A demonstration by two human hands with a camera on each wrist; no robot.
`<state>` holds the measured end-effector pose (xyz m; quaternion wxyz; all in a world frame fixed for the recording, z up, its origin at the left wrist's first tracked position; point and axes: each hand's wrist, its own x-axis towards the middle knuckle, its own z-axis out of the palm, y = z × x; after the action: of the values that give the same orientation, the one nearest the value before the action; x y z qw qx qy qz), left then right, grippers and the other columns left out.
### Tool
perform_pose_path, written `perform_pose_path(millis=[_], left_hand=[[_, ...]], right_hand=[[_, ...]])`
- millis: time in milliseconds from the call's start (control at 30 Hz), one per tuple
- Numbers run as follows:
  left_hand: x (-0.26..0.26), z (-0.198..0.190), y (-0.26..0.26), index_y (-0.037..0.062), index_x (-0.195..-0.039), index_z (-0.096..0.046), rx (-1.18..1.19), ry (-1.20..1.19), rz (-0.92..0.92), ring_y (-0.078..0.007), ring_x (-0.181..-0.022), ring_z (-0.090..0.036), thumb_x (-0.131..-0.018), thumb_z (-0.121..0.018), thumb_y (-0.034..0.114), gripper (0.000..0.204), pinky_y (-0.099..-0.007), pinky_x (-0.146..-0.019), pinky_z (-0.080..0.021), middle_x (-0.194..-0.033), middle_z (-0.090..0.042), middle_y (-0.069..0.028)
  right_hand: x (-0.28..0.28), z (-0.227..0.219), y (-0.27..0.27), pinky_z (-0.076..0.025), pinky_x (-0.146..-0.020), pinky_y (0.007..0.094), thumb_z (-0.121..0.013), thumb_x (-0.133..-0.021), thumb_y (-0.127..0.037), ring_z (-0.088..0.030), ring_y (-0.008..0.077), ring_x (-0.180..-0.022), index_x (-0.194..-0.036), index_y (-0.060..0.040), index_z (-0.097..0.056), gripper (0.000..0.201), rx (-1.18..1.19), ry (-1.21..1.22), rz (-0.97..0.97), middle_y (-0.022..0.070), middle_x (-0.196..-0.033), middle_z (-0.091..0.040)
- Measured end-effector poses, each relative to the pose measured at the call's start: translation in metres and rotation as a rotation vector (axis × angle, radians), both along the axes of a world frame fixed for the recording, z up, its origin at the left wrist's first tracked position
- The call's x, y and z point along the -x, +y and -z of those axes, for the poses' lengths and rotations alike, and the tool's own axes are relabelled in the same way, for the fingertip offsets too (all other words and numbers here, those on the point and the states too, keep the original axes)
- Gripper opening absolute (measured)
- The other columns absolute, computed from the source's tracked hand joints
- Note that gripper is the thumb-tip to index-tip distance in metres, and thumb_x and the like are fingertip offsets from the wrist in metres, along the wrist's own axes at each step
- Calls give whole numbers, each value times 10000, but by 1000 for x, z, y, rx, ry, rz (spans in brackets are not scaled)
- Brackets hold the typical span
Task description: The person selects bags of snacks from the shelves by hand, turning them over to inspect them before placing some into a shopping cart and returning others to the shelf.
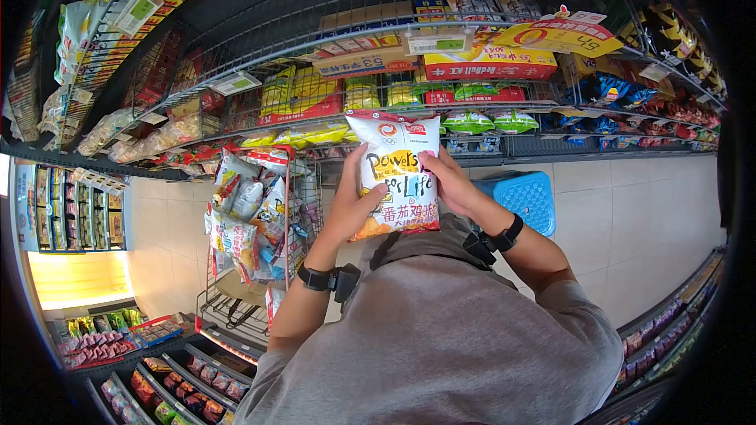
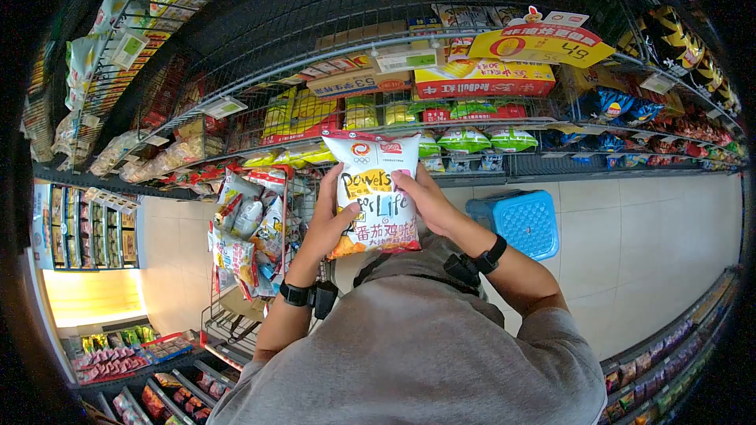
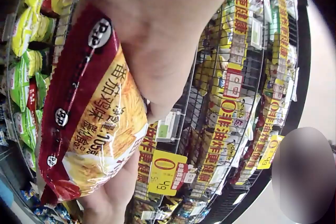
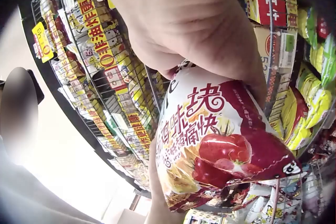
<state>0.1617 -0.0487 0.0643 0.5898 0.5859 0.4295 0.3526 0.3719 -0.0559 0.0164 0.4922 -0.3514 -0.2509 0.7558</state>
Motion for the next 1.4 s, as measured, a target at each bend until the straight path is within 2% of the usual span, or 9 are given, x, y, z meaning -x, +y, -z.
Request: perform_pose_path(millis=[200,300,333,433,633,933,1033,1067,1400], left_hand=[[2,1,-2,47,-1454,-311,-75,57,-30,-228,-1302,-382,-872,-620,38,659,-325,-1066,-328,-1410,-386,-143],[7,-5,-2,63,-1405,-440,-184,48,49,-205,-1237,-434,-874,-617,40,561,-288,-976,-404,-1351,-417,-107],[5,-11,-3,73,-1321,-558,-213,34,24,-153,-1123,-469,-868,-632,48,460,-238,-850,-443,-1240,-443,-69],[3,-21,-5,81,-1275,-601,-189,-3,58,-115,-1007,-478,-836,-675,51,446,-214,-763,-436,-1151,-449,-43],[-1,-29,-8,100,-1221,-636,-201,16,43,-86,-852,-482,-776,-742,43,461,-204,-691,-415,-1054,-449,-11],[1,-28,-7,97,-1286,-573,-232,119,34,-114,-969,-508,-816,-697,47,488,-223,-787,-448,-1090,-475,-35],[5,-12,-1,92,-1391,-455,-111,1,-40,-184,-1181,-483,-862,-644,68,562,-292,-964,-421,-1269,-470,-81],[11,-4,3,56,-1470,-299,-94,53,38,-232,-1335,-369,-895,-601,79,650,-343,-1093,-298,-1440,-373,-137],[8,1,3,3,-1481,-209,10,-1,-54,-242,-1386,-276,-911,-573,92,682,-347,-1134,-203,-1490,-307,-187]], right_hand=[[2,7,0,-407,-1030,337,-530,-973,-377,-493,198,-1230,-1425,-32,-318,606,-10,-32,18,115,-1354,-494],[-3,4,1,-452,-1002,353,-431,-985,-503,-555,211,-1189,-1409,-40,-369,630,166,289,-72,120,-1327,-547],[-2,5,2,-492,-971,377,-352,-978,-580,-600,230,-1147,-1395,-54,-406,673,141,312,-86,130,-1298,-580],[-6,-2,1,-502,-962,385,-363,-980,-568,-599,239,-1150,-1400,-62,-398,658,127,384,-173,138,-1303,-573],[-5,-9,-1,-511,-952,391,-352,-969,-595,-602,248,-1147,-1429,-85,-367,687,127,374,-204,144,-1329,-553],[-1,-4,-1,-479,-988,380,-364,-980,-566,-590,233,-1159,-1398,-61,-411,657,130,315,-129,134,-1336,-549],[0,-5,3,-420,-1026,361,-447,-990,-441,-533,201,-1199,-1407,-45,-363,581,58,172,-37,115,-1333,-527],[1,-5,5,-410,-1030,357,-468,-988,-407,-517,196,-1209,-1414,-41,-340,575,-17,113,-15,111,-1336,-514],[-5,-8,5,-403,-1022,357,-585,-952,-256,-483,191,-1216,-1423,-33,-289,599,-70,-57,-53,118,-1321,-500]])
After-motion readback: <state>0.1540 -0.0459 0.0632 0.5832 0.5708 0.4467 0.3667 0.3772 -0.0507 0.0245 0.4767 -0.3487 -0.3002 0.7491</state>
